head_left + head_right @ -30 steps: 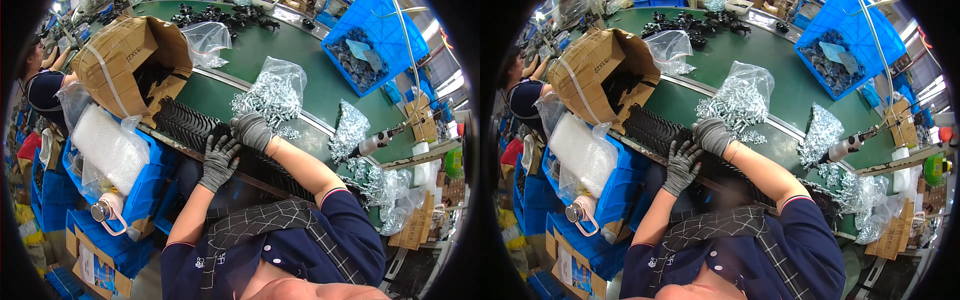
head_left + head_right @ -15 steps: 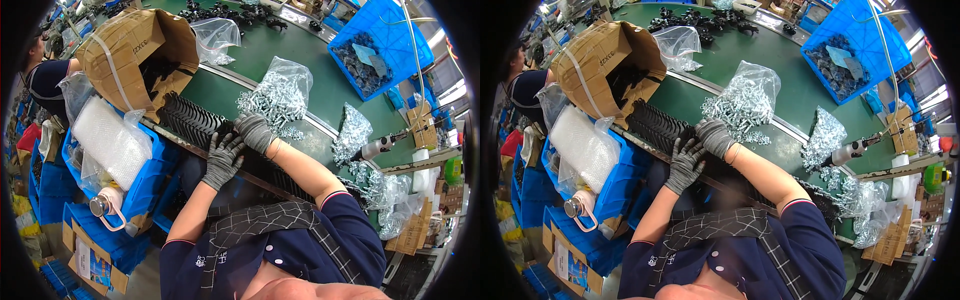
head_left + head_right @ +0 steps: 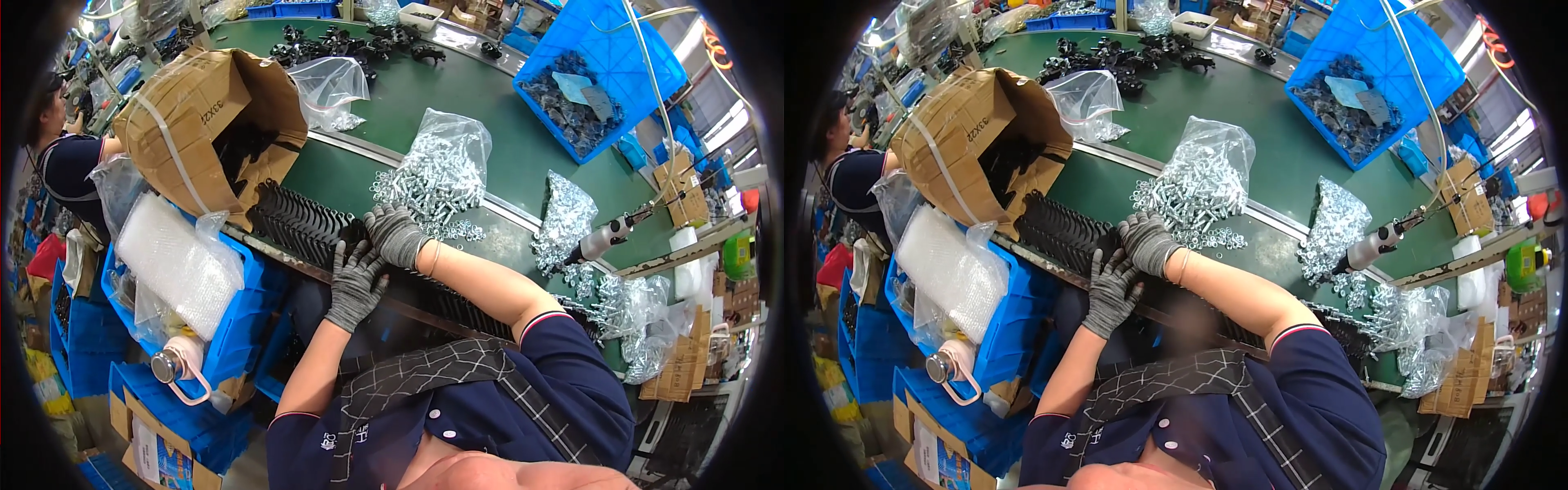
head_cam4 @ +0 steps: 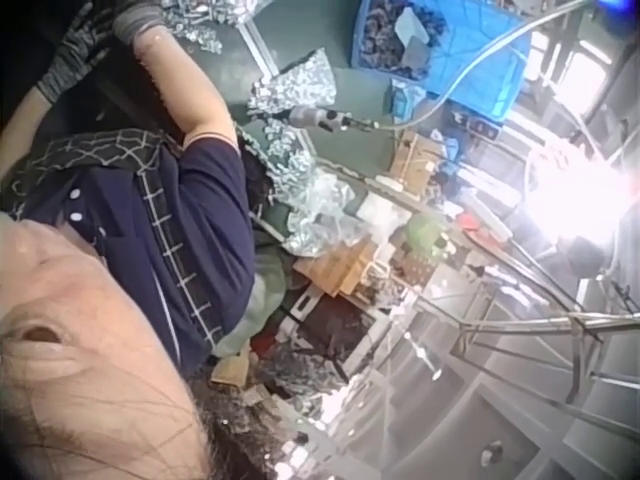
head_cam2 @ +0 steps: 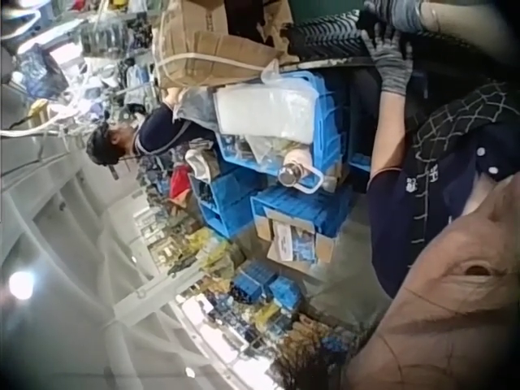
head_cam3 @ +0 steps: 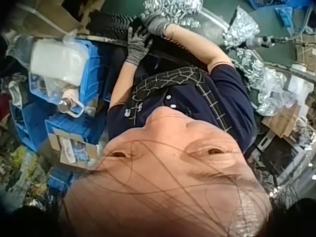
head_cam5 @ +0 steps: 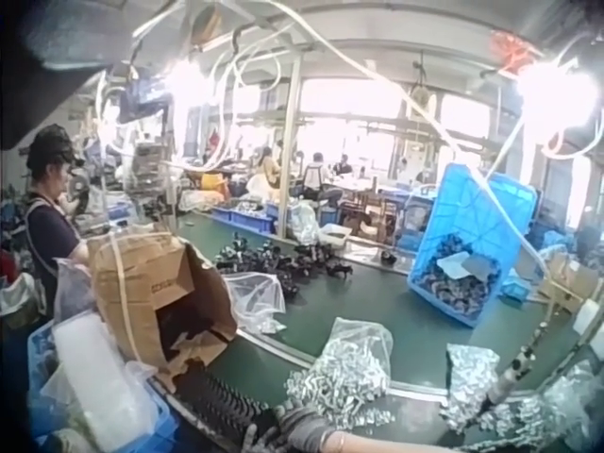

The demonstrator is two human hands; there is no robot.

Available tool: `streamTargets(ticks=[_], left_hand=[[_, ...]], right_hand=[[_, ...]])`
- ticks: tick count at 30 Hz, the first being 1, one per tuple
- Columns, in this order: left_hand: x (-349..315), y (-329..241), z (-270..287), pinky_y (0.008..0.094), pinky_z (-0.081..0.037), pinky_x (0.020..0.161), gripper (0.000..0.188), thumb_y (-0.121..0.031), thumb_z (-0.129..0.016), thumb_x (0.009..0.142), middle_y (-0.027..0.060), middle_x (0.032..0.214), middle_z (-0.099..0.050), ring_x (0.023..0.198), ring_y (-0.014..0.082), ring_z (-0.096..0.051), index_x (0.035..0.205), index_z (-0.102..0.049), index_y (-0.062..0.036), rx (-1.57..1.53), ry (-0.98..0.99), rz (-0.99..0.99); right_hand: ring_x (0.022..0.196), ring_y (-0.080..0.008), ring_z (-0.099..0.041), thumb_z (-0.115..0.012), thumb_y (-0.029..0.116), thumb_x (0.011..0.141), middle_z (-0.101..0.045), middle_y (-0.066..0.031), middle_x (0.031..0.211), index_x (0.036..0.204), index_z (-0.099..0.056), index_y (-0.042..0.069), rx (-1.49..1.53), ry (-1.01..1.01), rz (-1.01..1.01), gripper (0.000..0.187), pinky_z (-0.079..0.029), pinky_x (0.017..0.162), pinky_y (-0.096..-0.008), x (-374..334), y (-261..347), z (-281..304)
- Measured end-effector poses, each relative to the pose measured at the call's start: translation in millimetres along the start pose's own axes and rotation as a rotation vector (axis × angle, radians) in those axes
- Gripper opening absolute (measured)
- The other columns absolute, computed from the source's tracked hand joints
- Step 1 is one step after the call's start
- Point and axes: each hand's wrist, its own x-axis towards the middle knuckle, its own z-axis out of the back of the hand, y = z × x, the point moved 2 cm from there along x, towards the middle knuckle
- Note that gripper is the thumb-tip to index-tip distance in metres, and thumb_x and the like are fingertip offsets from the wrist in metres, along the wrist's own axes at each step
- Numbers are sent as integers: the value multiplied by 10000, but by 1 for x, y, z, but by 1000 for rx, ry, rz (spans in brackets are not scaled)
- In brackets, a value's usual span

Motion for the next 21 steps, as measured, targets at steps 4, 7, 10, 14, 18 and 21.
streamTargets(ticks=[4, 7, 10, 14, 18, 21], left_hand=[[4, 1, 1, 547, -107, 1159, 433, -312, -629, 810, 62, 1306, -566, 1332, 258, -406, 1205, -621, -136, 25, -21, -19], [4, -1, 3, 549, -108, 1158, 433, -313, -627, 811, 59, 1308, -566, 1328, 261, -411, 1207, -621, -138, 32, -36, -30], [3, 0, 2, 550, -108, 1157, 433, -315, -624, 814, 56, 1310, -566, 1328, 262, -411, 1210, -620, -141, 27, -36, -26], [2, 1, -1, 552, -106, 1157, 430, -317, -619, 819, 54, 1309, -567, 1333, 261, -407, 1213, -618, -144, 12, -22, -11], [3, 1, -1, 553, -107, 1156, 428, -318, -615, 821, 56, 1305, -569, 1334, 260, -404, 1212, -617, -145, 15, -22, -15], [0, 2, 0, 552, -107, 1156, 430, -317, -615, 822, 55, 1306, -567, 1337, 260, -402, 1216, -614, -145, 12, -6, -6]], right_hand=[[1008, -264, -583, -545, 261, 850, -636, -108, 990, 1016, -619, 58, -56, 174, 7, 273, -415, 857, -401, 8, -2, -2], [1008, -261, -585, -536, 233, 838, -636, -115, 991, 1022, -616, 48, 55, 185, 9, 273, -411, 877, -406, 9, -4, -1], [1029, -287, -573, -542, 266, 860, -634, -128, 988, 1018, -608, 42, 73, 96, -16, 282, -398, 918, -417, 2, -3, 0], [1048, -305, -565, -547, 316, 879, -624, -140, 1015, 1037, -597, 39, 11, 147, -14, 323, -390, 936, -426, 7, -2, -2], [1024, -292, -578, -545, 281, 859, -625, -131, 1021, 1044, -600, 43, 12, 50, -8, 306, -387, 939, -436, 1, -4, -7], [1022, -293, -580, -549, 286, 856, -620, -134, 1030, 1050, -599, 43, 69, 73, -23, 314, -377, 957, -449, 6, -2, 1]])
